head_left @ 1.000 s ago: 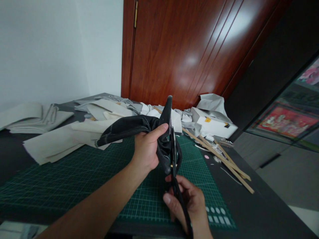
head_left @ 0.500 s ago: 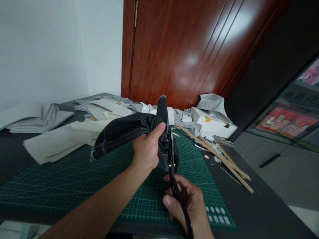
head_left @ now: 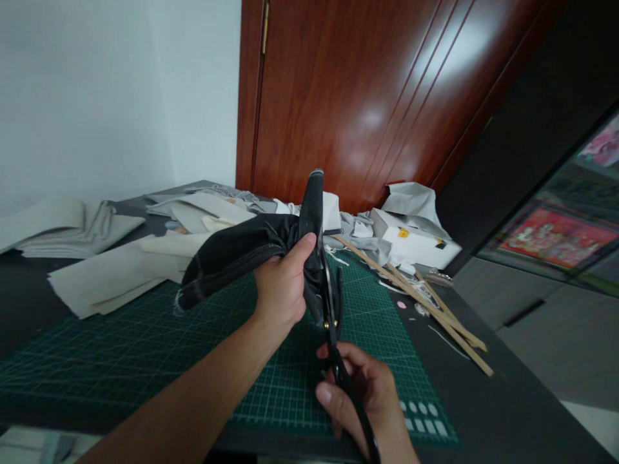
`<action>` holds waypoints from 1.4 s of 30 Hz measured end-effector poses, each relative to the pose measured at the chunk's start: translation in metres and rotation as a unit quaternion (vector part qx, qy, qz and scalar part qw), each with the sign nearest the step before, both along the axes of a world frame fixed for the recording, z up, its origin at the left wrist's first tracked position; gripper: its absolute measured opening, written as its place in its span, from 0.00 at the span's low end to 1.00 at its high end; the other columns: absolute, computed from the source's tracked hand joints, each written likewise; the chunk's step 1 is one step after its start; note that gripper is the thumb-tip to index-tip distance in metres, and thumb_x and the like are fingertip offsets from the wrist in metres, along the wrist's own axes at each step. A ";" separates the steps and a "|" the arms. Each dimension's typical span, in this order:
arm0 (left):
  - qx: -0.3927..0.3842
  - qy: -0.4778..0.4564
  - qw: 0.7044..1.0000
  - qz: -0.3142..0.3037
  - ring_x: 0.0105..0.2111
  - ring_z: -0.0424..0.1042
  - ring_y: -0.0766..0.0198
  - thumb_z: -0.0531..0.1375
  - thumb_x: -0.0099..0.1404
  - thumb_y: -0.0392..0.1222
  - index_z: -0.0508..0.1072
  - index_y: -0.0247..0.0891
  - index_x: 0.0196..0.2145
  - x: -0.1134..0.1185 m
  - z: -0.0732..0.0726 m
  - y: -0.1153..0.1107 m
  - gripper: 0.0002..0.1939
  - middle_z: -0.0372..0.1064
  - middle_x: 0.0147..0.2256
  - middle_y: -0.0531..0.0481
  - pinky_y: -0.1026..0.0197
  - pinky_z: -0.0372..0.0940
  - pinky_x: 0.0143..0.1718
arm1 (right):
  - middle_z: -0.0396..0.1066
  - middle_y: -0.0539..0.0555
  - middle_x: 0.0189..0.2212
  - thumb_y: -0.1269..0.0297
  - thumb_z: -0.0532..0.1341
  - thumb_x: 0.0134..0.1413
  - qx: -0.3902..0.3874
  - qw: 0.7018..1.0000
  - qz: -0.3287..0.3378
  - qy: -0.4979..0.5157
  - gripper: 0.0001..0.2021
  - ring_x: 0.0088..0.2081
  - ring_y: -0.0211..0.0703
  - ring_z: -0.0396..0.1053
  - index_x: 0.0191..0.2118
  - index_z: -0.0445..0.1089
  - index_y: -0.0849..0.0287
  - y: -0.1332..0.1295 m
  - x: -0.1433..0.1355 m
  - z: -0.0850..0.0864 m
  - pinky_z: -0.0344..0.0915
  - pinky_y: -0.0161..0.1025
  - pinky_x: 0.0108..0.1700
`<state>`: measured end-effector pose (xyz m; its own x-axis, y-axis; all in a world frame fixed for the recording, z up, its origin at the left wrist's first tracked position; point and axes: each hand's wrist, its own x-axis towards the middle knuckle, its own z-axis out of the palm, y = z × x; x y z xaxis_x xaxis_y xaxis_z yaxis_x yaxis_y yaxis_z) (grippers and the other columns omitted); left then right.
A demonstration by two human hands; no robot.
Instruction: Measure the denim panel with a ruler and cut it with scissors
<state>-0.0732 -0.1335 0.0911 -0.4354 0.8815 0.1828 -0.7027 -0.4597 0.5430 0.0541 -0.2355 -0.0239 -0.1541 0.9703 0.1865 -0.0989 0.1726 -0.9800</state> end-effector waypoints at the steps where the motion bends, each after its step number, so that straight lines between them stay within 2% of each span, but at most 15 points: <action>1: -0.001 0.003 1.000 0.002 0.29 0.77 0.65 0.78 0.44 0.35 0.81 0.35 0.32 0.000 -0.001 0.000 0.16 0.80 0.32 0.53 0.60 0.76 0.37 | 0.66 0.43 0.22 0.50 0.77 0.50 -0.004 1.000 -0.003 -0.001 0.22 0.18 0.29 0.53 0.47 0.78 0.56 -0.001 0.000 0.002 0.54 0.28 0.18; 7: -0.012 0.040 0.999 0.007 0.29 0.77 0.66 0.78 0.46 0.38 0.81 0.35 0.31 0.005 -0.007 -0.001 0.15 0.80 0.32 0.53 0.63 0.74 0.34 | 0.66 0.44 0.22 0.48 0.78 0.48 -0.025 0.999 -0.038 0.003 0.24 0.20 0.30 0.53 0.45 0.79 0.58 -0.007 -0.005 0.016 0.55 0.28 0.19; 10: -0.014 0.078 0.997 -0.014 0.27 0.76 0.65 0.77 0.49 0.41 0.80 0.36 0.30 0.008 -0.012 -0.002 0.13 0.78 0.29 0.54 0.63 0.73 0.32 | 0.67 0.44 0.21 0.48 0.78 0.48 -0.026 0.998 -0.050 0.015 0.25 0.18 0.30 0.55 0.46 0.78 0.59 -0.007 -0.007 0.021 0.56 0.29 0.19; 13: -0.024 0.110 0.993 -0.042 0.25 0.75 0.65 0.76 0.51 0.44 0.79 0.36 0.29 0.010 -0.017 -0.004 0.13 0.77 0.27 0.53 0.62 0.72 0.29 | 0.67 0.44 0.21 0.48 0.78 0.47 -0.025 0.997 -0.065 0.020 0.25 0.17 0.30 0.56 0.46 0.78 0.60 -0.006 -0.009 0.023 0.55 0.29 0.18; 19: -0.055 0.150 0.985 -0.066 0.25 0.76 0.63 0.76 0.52 0.46 0.81 0.36 0.30 0.014 -0.025 -0.009 0.13 0.79 0.29 0.50 0.60 0.73 0.30 | 0.68 0.45 0.22 0.49 0.78 0.46 -0.017 0.996 -0.088 0.023 0.25 0.17 0.31 0.57 0.46 0.79 0.59 -0.004 -0.007 0.024 0.56 0.30 0.18; 27: -0.043 0.204 0.977 -0.048 0.33 0.80 0.58 0.74 0.56 0.51 0.83 0.37 0.36 0.017 -0.039 -0.009 0.16 0.83 0.37 0.46 0.58 0.74 0.36 | 0.68 0.45 0.22 0.48 0.78 0.46 -0.019 0.995 -0.096 0.033 0.25 0.18 0.32 0.58 0.45 0.79 0.60 -0.003 -0.007 0.027 0.58 0.29 0.19; 31: -0.036 0.206 0.977 -0.041 0.32 0.80 0.57 0.74 0.57 0.52 0.83 0.37 0.34 0.018 -0.042 -0.011 0.16 0.82 0.35 0.47 0.57 0.75 0.36 | 0.67 0.46 0.22 0.46 0.78 0.45 -0.014 0.996 -0.083 0.043 0.26 0.19 0.33 0.57 0.45 0.79 0.61 -0.004 -0.007 0.028 0.59 0.30 0.19; 37: -0.052 0.182 0.981 -0.031 0.34 0.82 0.55 0.75 0.54 0.52 0.83 0.38 0.35 0.020 -0.039 -0.014 0.17 0.83 0.36 0.47 0.56 0.76 0.38 | 0.65 0.45 0.21 0.44 0.77 0.46 -0.004 0.996 -0.075 0.045 0.29 0.20 0.35 0.57 0.48 0.79 0.59 -0.005 -0.006 0.030 0.60 0.32 0.20; 42: -0.071 0.218 0.973 -0.035 0.34 0.83 0.52 0.75 0.55 0.53 0.83 0.39 0.32 0.019 -0.044 -0.016 0.15 0.82 0.31 0.47 0.56 0.76 0.35 | 0.65 0.45 0.21 0.45 0.77 0.46 -0.002 0.995 -0.090 0.039 0.28 0.20 0.35 0.57 0.48 0.79 0.60 -0.005 -0.007 0.031 0.59 0.32 0.20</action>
<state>-0.0542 -0.1496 0.0475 -0.2816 0.9361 0.2108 -0.4190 -0.3176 0.8506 0.0470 -0.2407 0.0072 0.0368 0.9817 0.1868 -0.1434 0.1902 -0.9712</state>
